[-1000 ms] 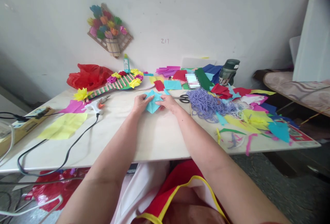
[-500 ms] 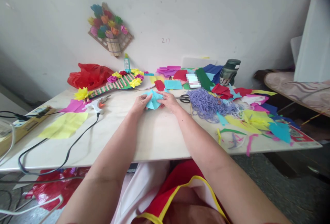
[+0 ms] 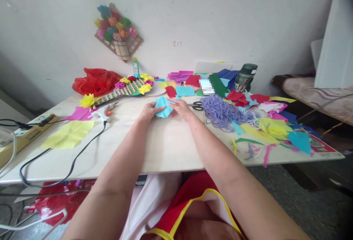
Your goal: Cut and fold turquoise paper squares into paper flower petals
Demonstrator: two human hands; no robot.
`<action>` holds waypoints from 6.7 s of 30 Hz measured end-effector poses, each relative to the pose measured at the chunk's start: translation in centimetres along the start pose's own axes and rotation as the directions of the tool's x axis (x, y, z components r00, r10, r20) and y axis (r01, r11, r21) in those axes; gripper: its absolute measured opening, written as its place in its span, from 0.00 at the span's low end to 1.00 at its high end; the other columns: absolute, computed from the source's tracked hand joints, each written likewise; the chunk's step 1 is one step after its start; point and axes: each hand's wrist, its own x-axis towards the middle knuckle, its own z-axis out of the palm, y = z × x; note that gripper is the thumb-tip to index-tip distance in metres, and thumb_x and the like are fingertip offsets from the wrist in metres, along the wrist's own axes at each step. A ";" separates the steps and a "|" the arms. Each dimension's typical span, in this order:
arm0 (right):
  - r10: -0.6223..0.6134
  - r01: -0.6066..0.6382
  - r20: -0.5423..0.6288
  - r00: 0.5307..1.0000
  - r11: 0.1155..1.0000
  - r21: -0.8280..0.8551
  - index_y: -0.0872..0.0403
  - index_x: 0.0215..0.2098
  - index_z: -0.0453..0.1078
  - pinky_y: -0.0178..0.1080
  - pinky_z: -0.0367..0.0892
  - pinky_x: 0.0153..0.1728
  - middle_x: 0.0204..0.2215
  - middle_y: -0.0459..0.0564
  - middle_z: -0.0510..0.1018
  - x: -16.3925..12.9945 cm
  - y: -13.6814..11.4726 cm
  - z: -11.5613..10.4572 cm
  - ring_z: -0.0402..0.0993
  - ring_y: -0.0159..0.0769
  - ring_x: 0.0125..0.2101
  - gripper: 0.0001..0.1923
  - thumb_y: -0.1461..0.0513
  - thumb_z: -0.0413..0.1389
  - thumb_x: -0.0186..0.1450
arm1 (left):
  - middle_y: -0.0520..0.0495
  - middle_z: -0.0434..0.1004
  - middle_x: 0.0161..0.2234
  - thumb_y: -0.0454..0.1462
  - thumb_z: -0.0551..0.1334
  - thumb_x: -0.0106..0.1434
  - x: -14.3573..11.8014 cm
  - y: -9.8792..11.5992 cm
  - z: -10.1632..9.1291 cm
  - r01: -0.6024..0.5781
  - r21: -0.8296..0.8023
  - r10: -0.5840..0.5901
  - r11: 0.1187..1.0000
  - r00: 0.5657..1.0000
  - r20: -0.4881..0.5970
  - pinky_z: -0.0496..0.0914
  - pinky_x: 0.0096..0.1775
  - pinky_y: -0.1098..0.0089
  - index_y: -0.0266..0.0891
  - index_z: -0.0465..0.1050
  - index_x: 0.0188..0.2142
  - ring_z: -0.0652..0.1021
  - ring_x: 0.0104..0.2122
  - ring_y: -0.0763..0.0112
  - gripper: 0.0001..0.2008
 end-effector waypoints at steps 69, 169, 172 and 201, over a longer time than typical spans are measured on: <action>0.079 -0.095 -0.144 0.986 0.989 -0.110 0.54 0.19 0.61 0.32 0.60 0.14 0.10 0.41 0.69 0.2 0.4 0.4 0.65 0.30 0.12 0.11 0.61 0.57 0.55 | 0.56 0.64 0.16 0.43 0.70 0.40 0.1 -0.2 0.0 -0.014 0.010 0.013 1.000 0.996 0.086 0.56 0.19 0.77 0.34 0.69 0.23 0.62 0.16 0.82 0.17; -0.492 0.349 -0.006 0.871 0.627 -0.697 0.53 0.16 0.68 0.48 0.57 0.51 0.48 0.49 0.71 2.0 2.4 0.7 0.63 0.42 0.49 0.08 0.63 0.62 0.49 | 0.46 0.76 0.26 0.37 0.68 0.42 -0.8 1.2 -0.3 0.112 -0.185 -0.069 0.976 0.972 0.224 0.70 0.36 0.66 0.33 0.74 0.32 0.76 0.30 0.67 0.15; -0.486 0.346 0.000 0.874 0.622 -0.703 0.54 0.16 0.68 0.47 0.57 0.51 0.47 0.50 0.71 2.0 2.5 0.7 0.63 0.42 0.49 0.08 0.63 0.62 0.49 | 0.48 0.75 0.24 0.39 0.70 0.39 -0.7 1.1 0.0 0.101 -0.142 -0.071 0.985 0.977 0.203 0.69 0.35 0.68 0.33 0.74 0.29 0.75 0.27 0.69 0.17; -0.436 0.310 -0.082 0.896 0.747 -0.588 0.54 0.19 0.71 0.45 0.59 0.50 0.44 0.52 0.73 1.9 1.9 -0.4 0.66 0.41 0.47 0.03 0.66 0.60 0.49 | 0.50 0.73 0.22 0.44 0.70 0.39 -0.3 0.5 0.1 0.006 -0.106 0.001 0.994 0.998 0.064 0.67 0.29 0.70 0.33 0.75 0.27 0.73 0.23 0.71 0.19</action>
